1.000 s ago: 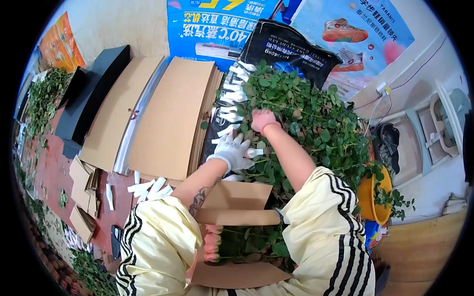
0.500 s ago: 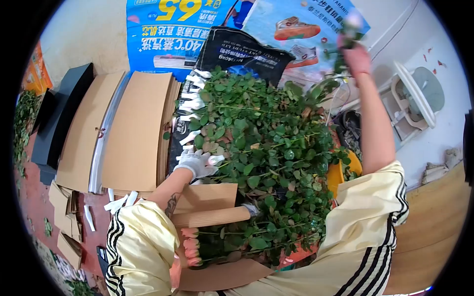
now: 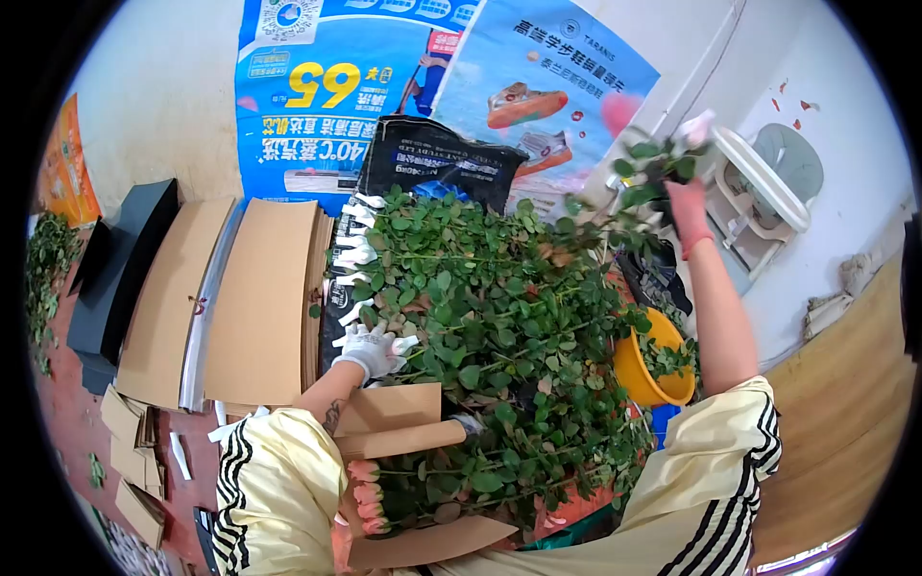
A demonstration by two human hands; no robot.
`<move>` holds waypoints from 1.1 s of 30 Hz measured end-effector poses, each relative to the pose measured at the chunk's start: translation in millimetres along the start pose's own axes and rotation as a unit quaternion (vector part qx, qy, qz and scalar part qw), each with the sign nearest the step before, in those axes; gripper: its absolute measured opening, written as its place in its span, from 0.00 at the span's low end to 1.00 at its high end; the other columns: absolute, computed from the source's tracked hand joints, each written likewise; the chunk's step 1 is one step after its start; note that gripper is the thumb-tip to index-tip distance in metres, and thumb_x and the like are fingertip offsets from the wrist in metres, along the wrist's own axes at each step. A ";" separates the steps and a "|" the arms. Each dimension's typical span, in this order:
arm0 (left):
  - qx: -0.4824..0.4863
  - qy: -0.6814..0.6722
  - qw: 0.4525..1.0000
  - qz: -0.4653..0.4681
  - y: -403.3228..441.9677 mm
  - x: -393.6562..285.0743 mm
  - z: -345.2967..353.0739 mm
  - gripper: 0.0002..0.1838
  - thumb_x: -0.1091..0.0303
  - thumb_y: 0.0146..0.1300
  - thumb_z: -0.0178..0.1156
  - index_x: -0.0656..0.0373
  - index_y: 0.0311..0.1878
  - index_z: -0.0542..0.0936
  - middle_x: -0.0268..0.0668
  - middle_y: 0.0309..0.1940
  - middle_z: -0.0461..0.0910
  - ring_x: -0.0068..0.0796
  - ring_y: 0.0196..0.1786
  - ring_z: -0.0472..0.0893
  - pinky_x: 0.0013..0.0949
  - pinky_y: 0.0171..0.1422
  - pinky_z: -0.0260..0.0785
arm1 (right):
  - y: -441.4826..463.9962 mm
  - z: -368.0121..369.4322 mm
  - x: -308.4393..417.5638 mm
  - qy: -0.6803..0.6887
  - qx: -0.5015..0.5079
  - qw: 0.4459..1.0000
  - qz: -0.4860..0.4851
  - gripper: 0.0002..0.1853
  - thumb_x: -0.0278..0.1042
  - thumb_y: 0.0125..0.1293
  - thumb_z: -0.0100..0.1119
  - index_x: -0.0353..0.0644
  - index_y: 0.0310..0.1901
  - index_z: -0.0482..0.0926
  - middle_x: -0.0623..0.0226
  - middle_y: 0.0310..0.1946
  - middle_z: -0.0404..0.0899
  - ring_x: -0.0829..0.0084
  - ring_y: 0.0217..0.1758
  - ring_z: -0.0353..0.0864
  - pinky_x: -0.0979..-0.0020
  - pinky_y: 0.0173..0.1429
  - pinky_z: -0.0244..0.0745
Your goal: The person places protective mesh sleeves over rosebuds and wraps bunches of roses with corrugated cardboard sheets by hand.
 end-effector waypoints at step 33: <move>-0.362 -0.321 0.845 0.228 -127.6 -91.5 -207.4 0.29 0.67 0.54 0.60 0.61 0.61 0.69 0.48 0.62 0.68 0.46 0.65 0.67 0.40 0.69 0.58 | -226.6 -13.9 170.4 0.360 0.177 0.916 -0.029 0.28 0.50 0.61 0.57 0.43 0.59 0.70 0.66 0.56 0.72 0.71 0.61 0.68 0.68 0.66 0.62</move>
Point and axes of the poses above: each hand's wrist, its own y-axis towards the middle knuckle, its own z-axis out of the palm, x = y × z, the point moved 4 cm from there along y, towards the middle knuckle
